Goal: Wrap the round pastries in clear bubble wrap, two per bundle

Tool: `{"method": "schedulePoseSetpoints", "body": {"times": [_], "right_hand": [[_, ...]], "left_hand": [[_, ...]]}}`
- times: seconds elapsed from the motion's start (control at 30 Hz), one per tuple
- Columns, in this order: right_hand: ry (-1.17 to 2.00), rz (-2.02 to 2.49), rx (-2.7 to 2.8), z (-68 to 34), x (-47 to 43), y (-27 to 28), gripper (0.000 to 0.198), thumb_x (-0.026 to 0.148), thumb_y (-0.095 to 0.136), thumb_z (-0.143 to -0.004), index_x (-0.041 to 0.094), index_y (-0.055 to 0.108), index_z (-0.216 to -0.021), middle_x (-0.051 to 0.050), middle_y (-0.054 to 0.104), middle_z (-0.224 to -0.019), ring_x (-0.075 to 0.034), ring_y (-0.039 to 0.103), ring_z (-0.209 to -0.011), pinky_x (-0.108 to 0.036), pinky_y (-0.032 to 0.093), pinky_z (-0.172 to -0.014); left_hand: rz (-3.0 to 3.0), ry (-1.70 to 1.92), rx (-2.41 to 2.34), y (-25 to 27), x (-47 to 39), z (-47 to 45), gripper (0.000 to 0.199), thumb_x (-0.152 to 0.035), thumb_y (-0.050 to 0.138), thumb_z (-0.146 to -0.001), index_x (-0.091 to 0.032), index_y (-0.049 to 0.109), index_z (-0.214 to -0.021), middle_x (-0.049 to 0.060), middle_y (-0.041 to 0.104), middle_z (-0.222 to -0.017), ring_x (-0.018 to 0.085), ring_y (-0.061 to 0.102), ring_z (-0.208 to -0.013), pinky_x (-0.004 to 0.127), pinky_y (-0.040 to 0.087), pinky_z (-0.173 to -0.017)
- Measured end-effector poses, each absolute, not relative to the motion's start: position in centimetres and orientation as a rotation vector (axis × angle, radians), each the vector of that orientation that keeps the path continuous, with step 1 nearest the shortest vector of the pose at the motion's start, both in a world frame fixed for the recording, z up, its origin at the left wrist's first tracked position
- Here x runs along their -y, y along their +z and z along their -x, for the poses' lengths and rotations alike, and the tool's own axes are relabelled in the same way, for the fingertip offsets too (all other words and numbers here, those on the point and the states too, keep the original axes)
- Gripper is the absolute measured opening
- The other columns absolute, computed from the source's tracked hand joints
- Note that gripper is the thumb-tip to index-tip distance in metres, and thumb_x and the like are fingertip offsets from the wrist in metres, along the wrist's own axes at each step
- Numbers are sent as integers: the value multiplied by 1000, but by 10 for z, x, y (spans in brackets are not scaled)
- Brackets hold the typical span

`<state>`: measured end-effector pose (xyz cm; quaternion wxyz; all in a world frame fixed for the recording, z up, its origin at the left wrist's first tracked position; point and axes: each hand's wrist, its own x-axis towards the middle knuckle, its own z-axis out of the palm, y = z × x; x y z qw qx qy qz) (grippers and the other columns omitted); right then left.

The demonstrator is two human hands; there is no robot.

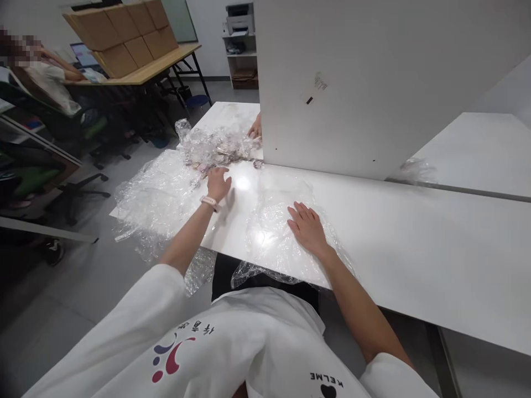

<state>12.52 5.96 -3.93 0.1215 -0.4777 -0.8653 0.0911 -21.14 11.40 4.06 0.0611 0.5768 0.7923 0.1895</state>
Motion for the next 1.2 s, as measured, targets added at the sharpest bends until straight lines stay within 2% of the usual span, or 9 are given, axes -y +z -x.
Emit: {"method": "schedulePoseSetpoints", "body": {"times": [0.13,0.3,0.43,0.57,0.67,0.77,0.87,1.03,1.2], "right_hand": [[249,1398,2529,-122,-60,-39,55,44,21,-105,23,44,-150,-5,35,-161,-23,28,-151,-47,27,-121],[225,1393,2520,-123,-62,-40,54,44,22,-105,22,46,-148,-6,37,-160,-22,28,-150,-46,27,-120],[237,1390,2509,-123,-61,-38,53,44,23,-104,23,46,-147,-6,37,-160,-23,30,-149,-47,28,-119],[252,1389,2500,-122,-60,-36,53,43,24,-104,23,47,-147,-7,38,-159,-24,30,-149,-48,28,-119],[264,1371,2491,-122,-60,-35,52,43,24,-104,25,46,-147,-7,39,-159,-25,31,-149,-50,28,-119],[272,1363,2487,-122,-61,-35,52,43,24,-104,26,46,-147,-7,39,-158,-25,31,-149,-50,28,-118],[278,1375,2486,-123,-61,-34,51,44,24,-104,26,46,-147,-6,39,-159,-24,31,-149,-49,29,-118],[282,1378,2490,-123,-62,-35,52,45,23,-105,25,45,-147,-5,37,-160,-23,29,-150,-46,28,-119],[294,1379,2479,-123,-63,-37,52,45,25,-104,26,45,-148,-5,37,-160,-23,29,-150,-49,27,-119]], "left_hand": [[-1641,304,-2538,29,-149,235,52,-25,56,-88,-16,51,-139,21,46,-144,40,38,-136,51,40,-105],[-1758,194,-2476,23,-145,228,44,-29,57,-86,-19,56,-128,19,50,-134,37,42,-129,45,46,-97],[-1920,15,-2360,22,-133,202,46,-21,58,-84,-16,51,-129,21,54,-126,37,47,-123,44,50,-90],[-2036,-14,-2293,23,-141,183,40,-6,44,-89,-15,54,-127,21,59,-116,33,58,-108,41,49,-85],[-2060,127,-2318,27,-166,176,50,1,29,-91,-19,55,-129,17,58,-120,28,61,-101,38,49,-81],[-2114,289,-2290,31,-197,165,56,4,22,-91,-17,60,-126,15,55,-130,26,58,-109,35,48,-82],[-2134,197,-2227,29,-223,150,47,1,28,-94,-14,62,-122,17,53,-134,29,53,-120,35,48,-86],[-2128,40,-2182,28,-241,135,38,-2,33,-94,-7,64,-115,24,62,-117,33,56,-116,42,45,-92],[-2165,-37,-2120,33,-231,141,37,-4,43,-91,-7,58,-125,22,64,-112,32,59,-113,42,43,-95]]}}
